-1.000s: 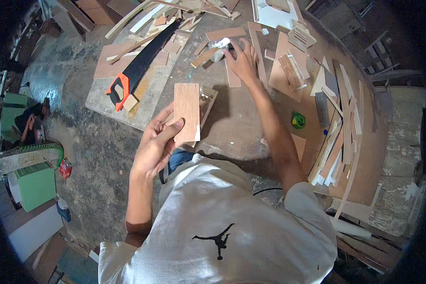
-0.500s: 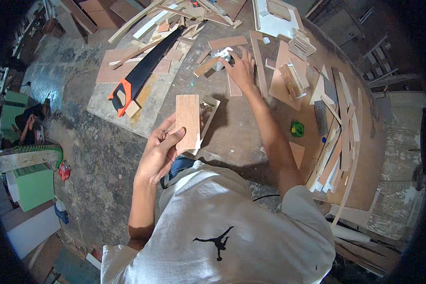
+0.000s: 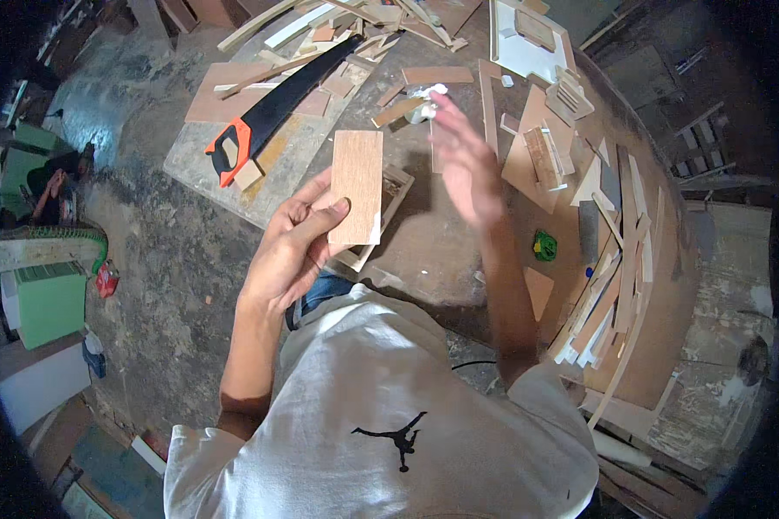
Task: Applying glue and assembling small wooden pieces to form a box or frame structure on a workbench.
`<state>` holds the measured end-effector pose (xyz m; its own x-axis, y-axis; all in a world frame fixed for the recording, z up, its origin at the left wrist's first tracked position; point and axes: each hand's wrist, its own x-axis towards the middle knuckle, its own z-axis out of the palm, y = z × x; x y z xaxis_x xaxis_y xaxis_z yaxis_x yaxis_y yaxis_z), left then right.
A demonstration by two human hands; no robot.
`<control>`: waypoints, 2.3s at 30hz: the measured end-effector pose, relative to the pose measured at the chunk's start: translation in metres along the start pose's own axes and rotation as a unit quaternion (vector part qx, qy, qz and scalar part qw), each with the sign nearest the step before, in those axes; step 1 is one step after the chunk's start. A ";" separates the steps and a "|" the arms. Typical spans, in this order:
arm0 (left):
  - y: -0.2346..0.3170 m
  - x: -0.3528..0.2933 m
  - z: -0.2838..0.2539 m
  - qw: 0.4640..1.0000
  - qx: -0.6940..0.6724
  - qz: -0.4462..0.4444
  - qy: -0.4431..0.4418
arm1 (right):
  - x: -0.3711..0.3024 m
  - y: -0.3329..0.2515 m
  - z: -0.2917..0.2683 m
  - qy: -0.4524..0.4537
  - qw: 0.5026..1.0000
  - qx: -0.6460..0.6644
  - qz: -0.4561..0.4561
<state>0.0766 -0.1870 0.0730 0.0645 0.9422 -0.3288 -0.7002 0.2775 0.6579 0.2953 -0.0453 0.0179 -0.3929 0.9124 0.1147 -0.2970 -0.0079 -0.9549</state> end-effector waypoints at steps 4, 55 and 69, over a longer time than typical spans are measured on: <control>0.005 0.000 0.006 1.000 -0.004 0.002 -0.020 | -0.042 -0.026 0.021 -0.138 0.975 -0.137 -0.112; 0.010 -0.007 0.010 0.998 0.044 0.009 -0.036 | -0.064 -0.043 0.032 -0.028 0.872 -0.412 -0.265; -0.002 -0.010 -0.003 0.999 0.036 0.015 0.006 | 0.091 0.106 -0.089 0.169 0.689 -0.697 -0.106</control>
<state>0.0753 -0.1979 0.0731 0.0356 0.9485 -0.3149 -0.6489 0.2615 0.7145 0.3054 0.0736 -0.0974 -0.1735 0.8780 0.4462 0.9001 0.3252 -0.2899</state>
